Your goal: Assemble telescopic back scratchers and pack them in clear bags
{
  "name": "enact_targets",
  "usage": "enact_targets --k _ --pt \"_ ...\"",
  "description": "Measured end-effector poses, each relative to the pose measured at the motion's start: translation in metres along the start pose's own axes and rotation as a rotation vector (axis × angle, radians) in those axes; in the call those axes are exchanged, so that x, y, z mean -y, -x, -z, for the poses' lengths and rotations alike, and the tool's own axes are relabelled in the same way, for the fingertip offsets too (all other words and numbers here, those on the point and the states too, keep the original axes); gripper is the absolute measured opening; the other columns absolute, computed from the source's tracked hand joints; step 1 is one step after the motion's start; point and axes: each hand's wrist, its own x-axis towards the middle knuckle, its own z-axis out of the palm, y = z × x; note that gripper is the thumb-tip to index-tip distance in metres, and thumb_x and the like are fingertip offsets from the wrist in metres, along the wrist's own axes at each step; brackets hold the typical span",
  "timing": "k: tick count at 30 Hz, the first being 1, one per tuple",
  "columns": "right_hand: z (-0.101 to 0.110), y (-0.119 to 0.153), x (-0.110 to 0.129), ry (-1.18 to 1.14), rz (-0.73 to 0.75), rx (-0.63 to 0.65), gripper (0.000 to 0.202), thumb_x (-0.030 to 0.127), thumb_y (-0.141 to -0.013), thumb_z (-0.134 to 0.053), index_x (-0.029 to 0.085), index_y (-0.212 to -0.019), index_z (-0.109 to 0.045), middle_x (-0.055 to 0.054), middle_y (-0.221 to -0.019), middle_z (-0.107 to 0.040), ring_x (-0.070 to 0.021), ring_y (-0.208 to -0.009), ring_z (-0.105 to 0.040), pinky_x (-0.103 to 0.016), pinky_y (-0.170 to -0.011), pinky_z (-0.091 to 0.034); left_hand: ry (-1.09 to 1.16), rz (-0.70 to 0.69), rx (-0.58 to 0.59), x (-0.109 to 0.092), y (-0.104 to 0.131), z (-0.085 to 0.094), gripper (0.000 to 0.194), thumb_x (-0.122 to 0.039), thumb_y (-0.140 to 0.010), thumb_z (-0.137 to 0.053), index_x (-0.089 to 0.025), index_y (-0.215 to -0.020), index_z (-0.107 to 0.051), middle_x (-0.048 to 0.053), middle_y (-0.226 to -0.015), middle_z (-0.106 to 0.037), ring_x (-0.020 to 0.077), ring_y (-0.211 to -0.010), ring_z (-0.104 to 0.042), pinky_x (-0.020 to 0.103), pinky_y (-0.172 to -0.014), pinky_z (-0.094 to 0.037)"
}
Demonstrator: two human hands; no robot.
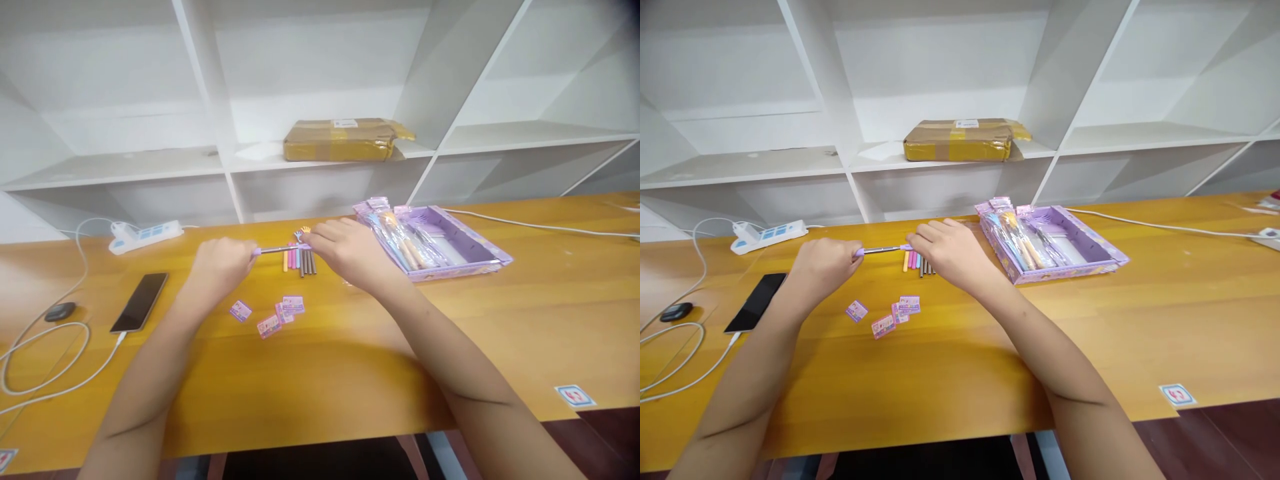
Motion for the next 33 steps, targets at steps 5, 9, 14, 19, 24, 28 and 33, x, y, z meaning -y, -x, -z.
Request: enact_targets --k 5,9,14,19,24,28,33 --pt "0.006 0.003 -0.026 0.146 0.003 -0.142 0.033 0.008 -0.111 -0.042 0.023 -0.118 -0.071 -0.004 -0.091 -0.072 -0.0184 -0.081 -0.057 -0.036 -0.073 -0.033 -0.029 0.102 -0.058 0.021 0.002 0.007 0.041 -0.033 -0.103 -0.043 -0.022 -0.078 -0.072 0.010 -0.068 -0.067 0.0263 -0.066 -0.063 0.034 -0.062 -0.025" --pt "0.017 0.016 -0.060 0.219 -0.057 -0.233 0.034 0.013 -0.112 -0.042 0.029 -0.121 -0.071 -0.003 -0.094 -0.074 -0.0174 -0.081 -0.058 -0.035 -0.075 -0.033 -0.080 0.221 -0.160 0.049 0.005 0.008 0.038 -0.034 -0.101 -0.044 -0.021 -0.074 -0.067 0.008 -0.068 -0.063 0.0235 -0.065 -0.057 0.034 -0.061 -0.022" --pt "0.035 0.041 -0.104 0.318 -0.248 -0.297 0.043 0.025 -0.115 -0.035 0.029 -0.115 -0.078 -0.006 -0.086 -0.072 -0.0183 -0.076 -0.056 -0.036 -0.076 -0.033 -0.082 0.330 -0.384 0.081 0.008 0.016 0.027 -0.025 -0.088 -0.052 -0.022 -0.061 -0.050 0.003 -0.063 -0.044 0.0184 -0.065 -0.038 0.033 -0.060 -0.020" --pt "0.045 0.067 -0.143 0.413 -0.342 -0.408 0.050 0.032 -0.114 -0.033 0.026 -0.106 -0.082 -0.009 -0.083 -0.072 -0.0181 -0.078 -0.057 -0.036 -0.079 -0.035 -0.034 0.378 -0.508 0.107 0.006 0.012 0.022 -0.019 -0.077 -0.054 -0.023 -0.062 -0.039 0.000 -0.060 -0.029 0.0186 -0.067 -0.029 0.032 -0.061 -0.018" --pt "0.050 0.086 -0.168 0.488 -0.536 -0.388 0.048 0.030 -0.112 -0.036 0.025 -0.104 -0.084 -0.012 -0.083 -0.069 -0.0191 -0.078 -0.055 -0.037 -0.081 -0.036 -0.062 0.384 -0.544 0.134 -0.001 -0.007 0.021 -0.021 -0.075 -0.055 -0.023 -0.062 -0.038 0.000 -0.060 -0.030 0.0188 -0.066 -0.029 0.032 -0.061 -0.019" --pt "0.051 0.096 -0.178 0.516 -0.624 -0.367 0.048 0.022 -0.109 -0.037 0.025 -0.106 -0.084 -0.011 -0.079 -0.063 -0.0201 -0.077 -0.053 -0.039 -0.081 -0.035 -0.080 0.366 -0.566 0.146 -0.003 -0.016 0.020 -0.022 -0.074 -0.054 -0.023 -0.061 -0.039 0.000 -0.060 -0.030 0.0191 -0.066 -0.030 0.032 -0.060 -0.019" --pt "0.052 0.113 -0.195 0.590 -0.780 -0.369 0.048 0.018 -0.106 -0.037 0.023 -0.106 -0.085 -0.010 -0.072 -0.053 -0.0228 -0.072 -0.049 -0.041 -0.078 -0.032 -0.106 0.357 -0.633 0.167 0.001 -0.026 0.022 -0.023 -0.074 -0.055 -0.024 -0.061 -0.037 0.000 -0.059 -0.030 0.0191 -0.066 -0.028 0.034 -0.062 -0.017"
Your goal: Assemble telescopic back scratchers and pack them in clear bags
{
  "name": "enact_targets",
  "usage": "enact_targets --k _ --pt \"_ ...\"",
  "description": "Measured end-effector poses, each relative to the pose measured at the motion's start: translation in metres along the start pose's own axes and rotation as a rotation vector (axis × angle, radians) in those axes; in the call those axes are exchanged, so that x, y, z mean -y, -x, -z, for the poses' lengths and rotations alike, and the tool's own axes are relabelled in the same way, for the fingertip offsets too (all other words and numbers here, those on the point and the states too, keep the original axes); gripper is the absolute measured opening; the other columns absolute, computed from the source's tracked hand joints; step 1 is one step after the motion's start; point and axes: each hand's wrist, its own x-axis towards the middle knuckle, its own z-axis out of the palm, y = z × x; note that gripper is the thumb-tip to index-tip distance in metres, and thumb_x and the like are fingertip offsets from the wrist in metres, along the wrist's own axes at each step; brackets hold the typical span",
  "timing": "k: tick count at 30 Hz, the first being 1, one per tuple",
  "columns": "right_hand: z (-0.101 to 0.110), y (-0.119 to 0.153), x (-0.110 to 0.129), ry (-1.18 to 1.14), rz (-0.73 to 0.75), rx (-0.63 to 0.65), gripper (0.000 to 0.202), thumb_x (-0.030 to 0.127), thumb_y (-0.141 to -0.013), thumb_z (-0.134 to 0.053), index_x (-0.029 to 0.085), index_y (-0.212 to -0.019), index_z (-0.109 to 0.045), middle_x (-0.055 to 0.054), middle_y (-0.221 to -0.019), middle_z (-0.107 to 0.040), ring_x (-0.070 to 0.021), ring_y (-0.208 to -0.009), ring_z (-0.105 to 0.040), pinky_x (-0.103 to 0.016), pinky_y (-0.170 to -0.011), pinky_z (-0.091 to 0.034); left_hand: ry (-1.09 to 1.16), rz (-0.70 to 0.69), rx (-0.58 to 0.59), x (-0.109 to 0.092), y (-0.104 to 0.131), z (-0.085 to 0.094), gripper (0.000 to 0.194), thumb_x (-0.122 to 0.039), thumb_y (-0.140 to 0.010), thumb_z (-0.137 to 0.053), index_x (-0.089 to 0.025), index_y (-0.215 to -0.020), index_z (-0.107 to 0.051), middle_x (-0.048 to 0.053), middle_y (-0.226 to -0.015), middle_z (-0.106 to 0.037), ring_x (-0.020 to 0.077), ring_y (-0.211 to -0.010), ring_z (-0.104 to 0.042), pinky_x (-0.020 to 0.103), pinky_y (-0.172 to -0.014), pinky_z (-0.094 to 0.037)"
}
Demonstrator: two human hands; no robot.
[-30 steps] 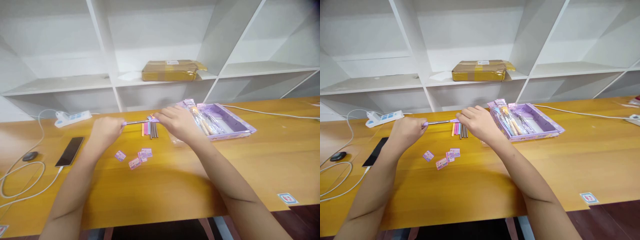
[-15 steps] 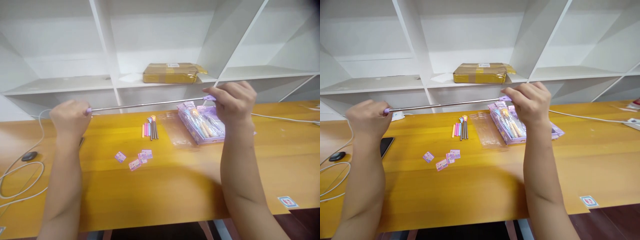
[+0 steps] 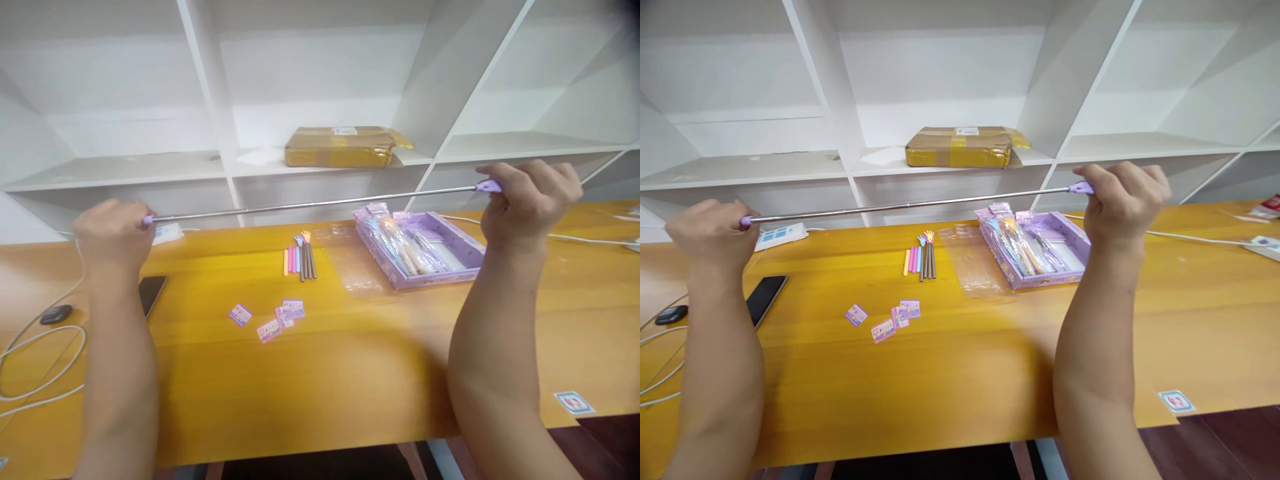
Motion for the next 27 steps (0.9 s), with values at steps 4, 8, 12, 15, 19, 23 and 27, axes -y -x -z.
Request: enact_targets --k 4,8,12,15,19,23,27 --pt "-0.004 -0.001 -0.011 0.055 -0.064 -0.034 0.044 0.016 -0.100 -0.042 0.022 -0.099 -0.085 -0.007 -0.065 -0.046 -0.0224 -0.064 -0.040 -0.040 -0.074 -0.030 0.004 -0.018 -0.018 0.008 0.002 -0.005 0.024 -0.021 -0.078 -0.054 -0.023 -0.061 -0.037 0.000 -0.059 -0.030 0.0190 -0.065 -0.027 0.034 -0.063 -0.017" --pt "-0.007 0.001 -0.011 0.072 -0.064 -0.032 0.039 0.014 -0.097 -0.045 0.021 -0.098 -0.083 -0.007 -0.064 -0.051 -0.0222 -0.064 -0.045 -0.038 -0.073 -0.033 -0.003 -0.018 -0.015 0.004 0.003 -0.005 0.023 -0.019 -0.082 -0.052 -0.023 -0.062 -0.043 0.000 -0.059 -0.032 0.0191 -0.066 -0.028 0.034 -0.064 -0.018" --pt "-0.011 0.006 -0.011 -0.182 -0.018 0.005 0.041 0.008 -0.086 -0.045 0.021 -0.108 -0.078 -0.005 -0.070 -0.065 -0.0201 -0.072 -0.063 -0.032 -0.079 -0.045 -0.013 -0.035 0.033 -0.001 0.003 0.001 0.021 -0.021 -0.082 -0.053 -0.023 -0.063 -0.045 0.000 -0.062 -0.035 0.0185 -0.068 -0.033 0.032 -0.062 -0.020" --pt "-0.006 0.008 -0.006 -0.340 -0.056 0.034 0.040 0.011 -0.089 -0.043 0.021 -0.112 -0.074 -0.004 -0.073 -0.068 -0.0172 -0.065 -0.062 -0.027 -0.074 -0.049 -0.024 -0.023 0.119 -0.004 0.004 0.009 0.023 -0.024 -0.086 -0.052 -0.022 -0.064 -0.048 0.000 -0.063 -0.036 0.0178 -0.068 -0.034 0.031 -0.061 -0.021" --pt "0.009 0.005 0.010 -0.413 -0.110 0.166 0.035 0.014 -0.092 -0.047 0.024 -0.116 -0.070 -0.003 -0.075 -0.068 -0.0166 -0.059 -0.060 -0.028 -0.072 -0.049 -0.004 -0.006 0.189 -0.010 0.006 0.021 0.025 -0.026 -0.091 -0.052 -0.022 -0.067 -0.049 -0.001 -0.064 -0.037 0.0171 -0.068 -0.033 0.031 -0.061 -0.020" --pt "0.014 0.000 0.026 -0.342 -0.243 0.239 0.021 0.022 -0.093 -0.057 0.024 -0.110 -0.069 -0.010 -0.082 -0.073 -0.0227 -0.070 -0.065 -0.034 -0.076 -0.049 0.014 0.026 0.217 -0.014 0.007 0.028 0.026 -0.027 -0.092 -0.053 -0.021 -0.067 -0.047 0.000 -0.064 -0.038 0.0176 -0.069 -0.032 0.031 -0.062 -0.019" --pt "0.010 -0.001 0.033 -0.298 -0.262 0.220 0.020 0.019 -0.089 -0.058 0.021 -0.105 -0.070 -0.017 -0.100 -0.078 -0.0253 -0.082 -0.066 -0.037 -0.080 -0.047 0.039 0.027 0.227 -0.016 0.008 0.028 0.026 -0.029 -0.093 -0.052 -0.022 -0.069 -0.047 0.000 -0.063 -0.035 0.0178 -0.068 -0.028 0.031 -0.063 -0.017"
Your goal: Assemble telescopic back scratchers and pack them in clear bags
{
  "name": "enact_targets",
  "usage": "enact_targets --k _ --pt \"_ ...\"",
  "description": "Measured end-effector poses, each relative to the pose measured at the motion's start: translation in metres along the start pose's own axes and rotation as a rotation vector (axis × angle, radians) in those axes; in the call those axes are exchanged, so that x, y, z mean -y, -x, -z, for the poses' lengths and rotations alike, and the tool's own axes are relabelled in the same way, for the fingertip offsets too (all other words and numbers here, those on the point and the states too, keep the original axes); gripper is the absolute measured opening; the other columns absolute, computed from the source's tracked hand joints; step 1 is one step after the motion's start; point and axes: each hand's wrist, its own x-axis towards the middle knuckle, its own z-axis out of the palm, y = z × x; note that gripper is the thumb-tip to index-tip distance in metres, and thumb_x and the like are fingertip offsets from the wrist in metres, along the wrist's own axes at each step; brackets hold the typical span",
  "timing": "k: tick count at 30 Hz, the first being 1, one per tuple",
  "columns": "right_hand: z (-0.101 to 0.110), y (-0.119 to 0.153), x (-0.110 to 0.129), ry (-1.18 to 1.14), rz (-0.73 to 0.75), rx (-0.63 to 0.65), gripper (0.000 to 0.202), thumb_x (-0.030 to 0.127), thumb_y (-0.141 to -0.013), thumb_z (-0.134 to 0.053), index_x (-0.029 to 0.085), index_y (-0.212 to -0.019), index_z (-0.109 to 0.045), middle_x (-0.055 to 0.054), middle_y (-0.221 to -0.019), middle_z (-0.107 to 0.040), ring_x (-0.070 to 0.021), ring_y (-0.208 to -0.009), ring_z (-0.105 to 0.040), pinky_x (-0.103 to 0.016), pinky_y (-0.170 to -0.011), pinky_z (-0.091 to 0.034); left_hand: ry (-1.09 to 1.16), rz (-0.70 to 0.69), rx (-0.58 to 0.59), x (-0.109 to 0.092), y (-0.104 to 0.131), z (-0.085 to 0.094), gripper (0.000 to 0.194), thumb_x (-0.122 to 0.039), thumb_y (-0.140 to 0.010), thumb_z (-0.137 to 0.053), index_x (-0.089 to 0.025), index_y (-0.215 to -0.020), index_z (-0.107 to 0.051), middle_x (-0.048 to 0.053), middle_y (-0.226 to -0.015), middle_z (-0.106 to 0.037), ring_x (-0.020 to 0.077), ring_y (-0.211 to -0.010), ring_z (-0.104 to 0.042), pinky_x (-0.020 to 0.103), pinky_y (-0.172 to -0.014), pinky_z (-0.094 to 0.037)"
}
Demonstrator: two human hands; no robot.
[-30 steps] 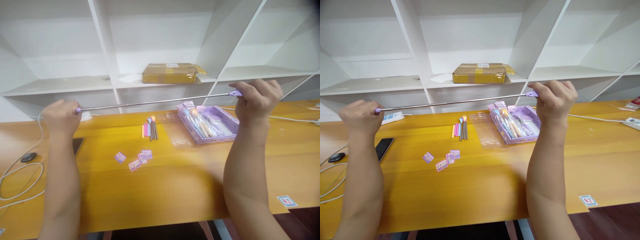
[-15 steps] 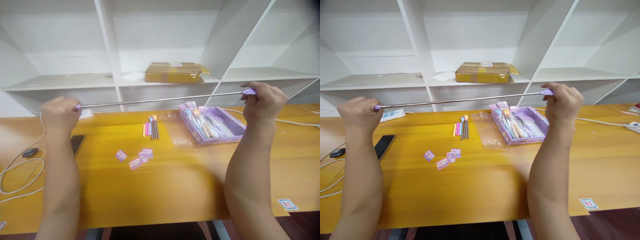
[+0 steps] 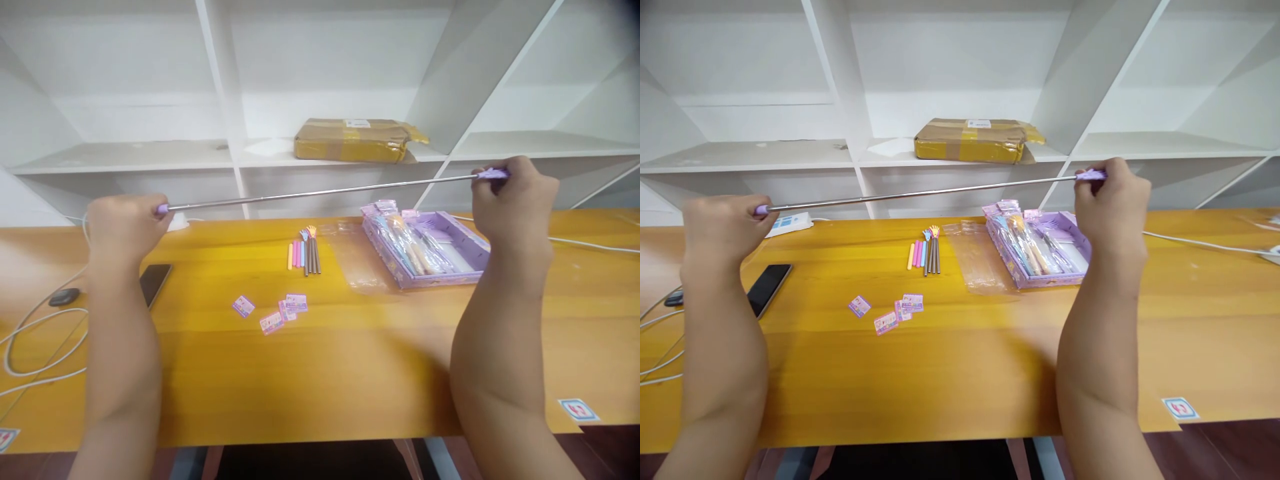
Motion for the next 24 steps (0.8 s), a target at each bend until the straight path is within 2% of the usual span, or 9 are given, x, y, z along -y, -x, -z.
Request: enact_targets --k 3,6,8,10,12,15,19,24 --pt "-0.004 0.001 0.002 0.052 -0.015 0.014 0.023 0.020 -0.089 -0.058 0.020 -0.107 -0.072 -0.015 -0.093 -0.075 -0.0239 -0.075 -0.058 -0.037 -0.078 -0.043 0.013 0.021 0.034 0.000 0.000 0.001 0.026 -0.031 -0.092 -0.054 -0.022 -0.069 -0.047 -0.001 -0.062 -0.029 0.0179 -0.066 -0.024 0.031 -0.063 -0.016" --pt "-0.007 0.001 0.003 0.128 -0.029 0.047 0.021 0.023 -0.088 -0.061 0.020 -0.105 -0.073 -0.012 -0.083 -0.070 -0.0232 -0.070 -0.048 -0.038 -0.076 -0.039 0.008 0.018 0.101 -0.002 -0.002 0.003 0.026 -0.032 -0.092 -0.054 -0.022 -0.068 -0.050 -0.001 -0.061 -0.030 0.0182 -0.065 -0.023 0.030 -0.064 -0.017" --pt "-0.008 0.001 0.005 0.159 -0.031 0.076 0.018 0.025 -0.088 -0.063 0.020 -0.102 -0.073 -0.011 -0.079 -0.068 -0.0223 -0.068 -0.042 -0.039 -0.076 -0.036 -0.033 0.011 0.130 -0.006 -0.004 0.005 0.026 -0.033 -0.094 -0.054 -0.022 -0.071 -0.056 0.000 -0.061 -0.038 0.0183 -0.065 -0.027 0.030 -0.065 -0.018" --pt "-0.009 0.004 0.013 0.163 -0.023 0.102 0.015 0.026 -0.089 -0.063 0.021 -0.100 -0.073 -0.010 -0.077 -0.066 -0.0217 -0.066 -0.040 -0.038 -0.074 -0.034 -0.087 -0.007 0.164 -0.016 -0.004 0.005 0.025 -0.036 -0.095 -0.055 -0.022 -0.077 -0.065 0.002 -0.063 -0.052 0.0192 -0.066 -0.039 0.031 -0.065 -0.020" --pt "-0.011 0.009 0.026 0.149 0.013 0.137 0.015 0.028 -0.091 -0.063 0.021 -0.101 -0.073 -0.010 -0.077 -0.068 -0.0219 -0.066 -0.042 -0.037 -0.073 -0.034 -0.128 -0.043 0.218 -0.032 -0.004 0.005 0.027 -0.037 -0.097 -0.054 -0.023 -0.085 -0.072 0.005 -0.071 -0.065 0.0224 -0.070 -0.054 0.032 -0.065 -0.023" --pt "-0.017 0.021 0.052 0.159 0.075 0.212 0.020 0.033 -0.095 -0.061 0.022 -0.106 -0.073 -0.010 -0.078 -0.071 -0.0244 -0.068 -0.050 -0.036 -0.072 -0.034 -0.120 -0.107 0.306 -0.061 -0.002 0.003 0.033 -0.037 -0.100 -0.049 -0.024 -0.092 -0.077 0.011 -0.080 -0.075 0.0288 -0.080 -0.068 0.034 -0.067 -0.030" --pt "-0.034 0.039 0.078 0.169 0.167 0.279 0.023 0.036 -0.097 -0.059 0.021 -0.108 -0.072 -0.012 -0.082 -0.073 -0.0283 -0.072 -0.059 -0.035 -0.071 -0.036 -0.071 -0.168 0.386 -0.090 0.002 -0.002 0.041 -0.034 -0.103 -0.041 -0.023 -0.094 -0.079 0.014 -0.087 -0.078 0.0332 -0.089 -0.074 0.037 -0.072 -0.038" --pt "-0.049 0.056 0.091 0.141 0.241 0.321 0.025 0.035 -0.100 -0.053 0.018 -0.112 -0.068 -0.014 -0.087 -0.075 -0.0298 -0.076 -0.063 -0.036 -0.071 -0.038 -0.056 -0.152 0.430 -0.109 0.005 -0.010 0.047 -0.039 -0.105 -0.040 -0.021 -0.100 -0.083 0.018 -0.091 -0.079 0.0351 -0.089 -0.075 0.039 -0.074 -0.041"
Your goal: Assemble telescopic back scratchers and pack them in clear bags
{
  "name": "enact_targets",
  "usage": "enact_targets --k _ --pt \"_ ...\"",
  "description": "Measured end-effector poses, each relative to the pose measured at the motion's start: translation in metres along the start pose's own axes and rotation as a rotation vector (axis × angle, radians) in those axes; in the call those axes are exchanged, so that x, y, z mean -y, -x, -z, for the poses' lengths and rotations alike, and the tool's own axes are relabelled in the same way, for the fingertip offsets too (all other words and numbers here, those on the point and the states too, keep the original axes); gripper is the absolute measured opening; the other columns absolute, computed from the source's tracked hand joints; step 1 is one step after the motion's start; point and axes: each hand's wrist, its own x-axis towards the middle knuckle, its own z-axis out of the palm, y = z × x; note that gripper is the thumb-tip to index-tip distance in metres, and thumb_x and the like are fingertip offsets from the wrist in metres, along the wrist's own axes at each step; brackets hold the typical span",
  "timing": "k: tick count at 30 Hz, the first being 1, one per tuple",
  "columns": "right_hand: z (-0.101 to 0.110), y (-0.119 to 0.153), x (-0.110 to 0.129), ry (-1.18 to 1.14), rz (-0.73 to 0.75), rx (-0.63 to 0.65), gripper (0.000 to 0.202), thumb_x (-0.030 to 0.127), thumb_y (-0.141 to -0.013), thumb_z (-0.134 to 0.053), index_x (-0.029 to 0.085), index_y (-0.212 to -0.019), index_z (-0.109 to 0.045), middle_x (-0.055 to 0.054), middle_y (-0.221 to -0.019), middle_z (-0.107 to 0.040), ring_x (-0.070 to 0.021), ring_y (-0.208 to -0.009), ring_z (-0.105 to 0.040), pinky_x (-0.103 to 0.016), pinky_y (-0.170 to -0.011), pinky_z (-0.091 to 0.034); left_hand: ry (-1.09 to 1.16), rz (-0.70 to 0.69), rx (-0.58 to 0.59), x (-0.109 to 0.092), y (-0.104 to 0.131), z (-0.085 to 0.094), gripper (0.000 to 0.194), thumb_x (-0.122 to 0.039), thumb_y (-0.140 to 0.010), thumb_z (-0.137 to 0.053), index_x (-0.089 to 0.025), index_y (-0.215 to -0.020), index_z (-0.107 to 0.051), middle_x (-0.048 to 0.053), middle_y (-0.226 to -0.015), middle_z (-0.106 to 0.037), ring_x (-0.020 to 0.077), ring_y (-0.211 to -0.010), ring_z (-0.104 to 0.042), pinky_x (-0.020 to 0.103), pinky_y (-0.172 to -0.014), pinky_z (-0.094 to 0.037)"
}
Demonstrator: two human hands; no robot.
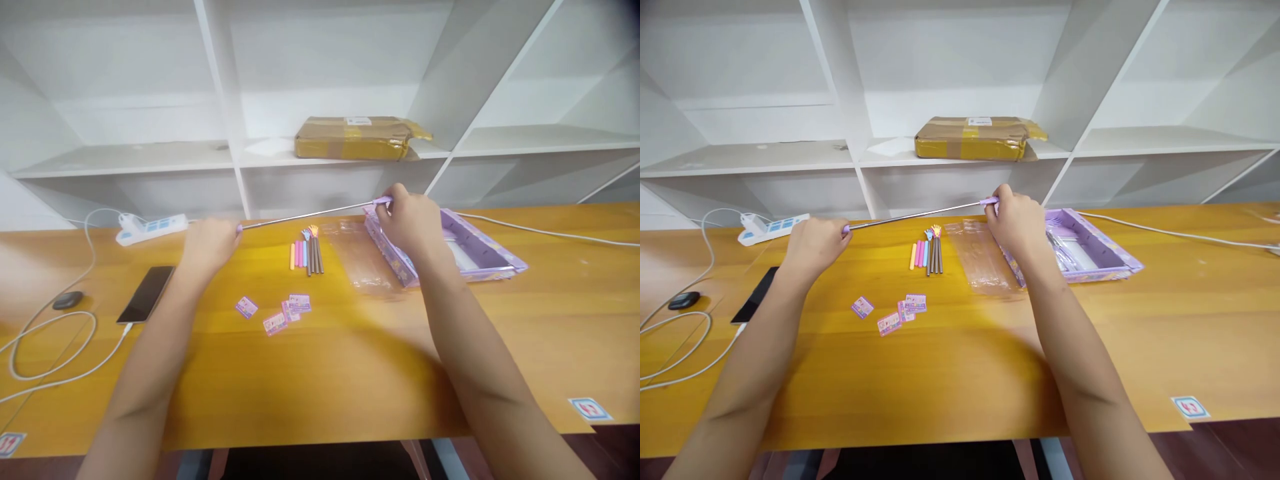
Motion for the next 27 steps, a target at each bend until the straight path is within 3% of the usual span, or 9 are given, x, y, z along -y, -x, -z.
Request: enact_targets --k 7,14,20,23,27 --pt "0.008 0.006 0.017 -0.096 -0.061 -0.083 0.024 0.032 -0.100 -0.052 0.019 -0.115 -0.066 -0.015 -0.093 -0.074 -0.0293 -0.080 -0.063 -0.038 -0.071 -0.039 0.025 -0.009 0.007 -0.009 0.002 0.001 0.044 -0.037 -0.104 -0.040 -0.021 -0.096 -0.081 0.016 -0.086 -0.078 0.0337 -0.085 -0.073 0.038 -0.069 -0.039" --pt "0.022 0.028 0.056 -0.187 -0.021 -0.094 0.026 0.033 -0.099 -0.051 0.022 -0.120 -0.062 -0.013 -0.097 -0.071 -0.0304 -0.088 -0.065 -0.038 -0.071 -0.039 0.252 -0.059 0.034 -0.042 0.022 0.003 0.032 -0.033 -0.097 -0.050 -0.025 -0.079 -0.075 0.011 -0.074 -0.073 0.0287 -0.073 -0.068 0.038 -0.059 -0.034" --pt "0.034 0.035 0.066 -0.159 -0.011 -0.136 0.026 0.033 -0.100 -0.050 0.022 -0.121 -0.061 -0.014 -0.101 -0.070 -0.0291 -0.083 -0.063 -0.037 -0.066 -0.037 0.309 -0.057 0.066 -0.044 0.030 0.008 0.033 -0.035 -0.097 -0.050 -0.025 -0.076 -0.073 0.010 -0.068 -0.067 0.0280 -0.069 -0.065 0.037 -0.061 -0.034" --pt "0.030 0.046 0.084 -0.142 0.056 -0.087 0.024 0.031 -0.102 -0.047 0.021 -0.117 -0.062 -0.015 -0.100 -0.071 -0.0276 -0.076 -0.061 -0.037 -0.063 -0.036 0.280 -0.076 0.060 -0.053 0.036 0.011 0.033 -0.033 -0.099 -0.048 -0.024 -0.080 -0.074 0.010 -0.070 -0.068 0.0272 -0.069 -0.065 0.037 -0.060 -0.032" --pt "0.018 0.067 0.117 -0.149 0.237 0.092 0.029 0.027 -0.105 -0.039 0.022 -0.117 -0.065 -0.016 -0.103 -0.072 -0.0260 -0.073 -0.062 -0.036 -0.061 -0.037 0.228 -0.135 0.068 -0.064 0.043 0.010 0.034 -0.030 -0.102 -0.044 -0.023 -0.086 -0.074 0.012 -0.075 -0.071 0.0269 -0.068 -0.065 0.038 -0.059 -0.030"
